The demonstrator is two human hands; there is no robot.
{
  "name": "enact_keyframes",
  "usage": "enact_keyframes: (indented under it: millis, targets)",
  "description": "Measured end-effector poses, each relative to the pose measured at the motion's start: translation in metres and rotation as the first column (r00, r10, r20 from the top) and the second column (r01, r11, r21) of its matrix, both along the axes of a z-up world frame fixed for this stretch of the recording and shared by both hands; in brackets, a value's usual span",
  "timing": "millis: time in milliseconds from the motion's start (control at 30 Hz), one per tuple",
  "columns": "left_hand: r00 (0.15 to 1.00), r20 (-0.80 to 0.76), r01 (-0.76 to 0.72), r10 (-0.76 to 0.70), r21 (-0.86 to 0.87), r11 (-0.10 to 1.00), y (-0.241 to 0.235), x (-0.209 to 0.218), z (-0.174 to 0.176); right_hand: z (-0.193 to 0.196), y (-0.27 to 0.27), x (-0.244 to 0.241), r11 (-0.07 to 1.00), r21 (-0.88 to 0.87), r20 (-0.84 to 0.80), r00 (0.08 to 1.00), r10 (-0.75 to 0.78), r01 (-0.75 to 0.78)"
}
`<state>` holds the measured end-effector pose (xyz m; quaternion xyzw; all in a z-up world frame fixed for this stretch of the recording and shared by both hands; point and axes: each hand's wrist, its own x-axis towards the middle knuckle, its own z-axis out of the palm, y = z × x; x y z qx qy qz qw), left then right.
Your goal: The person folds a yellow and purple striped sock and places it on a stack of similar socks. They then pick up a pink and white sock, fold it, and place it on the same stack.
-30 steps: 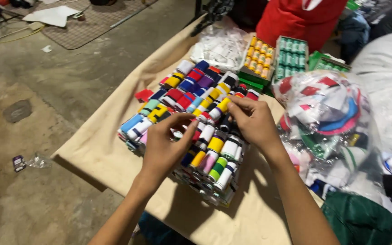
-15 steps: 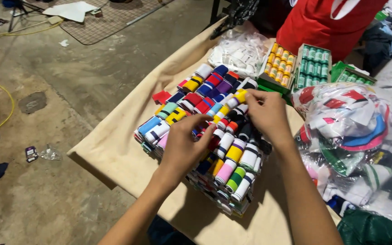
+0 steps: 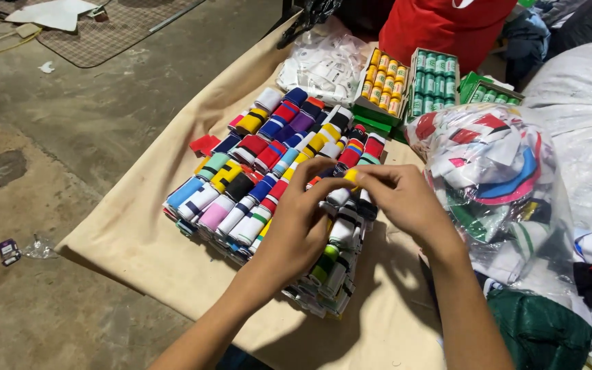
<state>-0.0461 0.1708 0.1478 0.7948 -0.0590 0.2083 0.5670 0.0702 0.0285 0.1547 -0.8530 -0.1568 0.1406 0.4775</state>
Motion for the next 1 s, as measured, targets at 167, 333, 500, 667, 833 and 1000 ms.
enact_keyframes:
  millis: [167, 333, 500, 667, 833, 1000]
  targets:
    - [0.996, -0.008, -0.086, 0.086, -0.069, 0.994, 0.014, -0.029, -0.015, 0.015, 0.02, -0.029, 0.991, -0.001, -0.095, 0.987, 0.13, -0.131]
    - [0.993, -0.071, -0.11, 0.097, -0.223, 0.969, 0.022, -0.053, -0.01, 0.012, 0.032, -0.045, 0.985, -0.06, -0.168, 0.974, 0.152, -0.164]
    - [0.964, -0.041, -0.258, 0.262, 0.094, 0.962, 0.024, -0.067, -0.013, 0.015, 0.04, -0.06, 0.982, -0.006, -0.248, 0.951, 0.183, -0.191]
    - [0.941, 0.087, -0.338, 0.327, 0.19, 0.922, 0.018, -0.073, -0.032, 0.011, 0.045, -0.062, 0.984, -0.053, -0.232, 0.96, 0.154, -0.171]
    - [0.9, 0.094, -0.436, 0.426, 0.161, 0.886, 0.028, -0.077, -0.036, 0.01, 0.064, -0.064, 0.975, -0.044, -0.172, 0.963, 0.209, -0.22]
    - [0.847, 0.185, -0.524, 0.498, 0.139, 0.84, 0.056, -0.059, -0.046, 0.017, 0.088, -0.06, 0.969, -0.021, 0.029, 0.969, 0.246, -0.246]
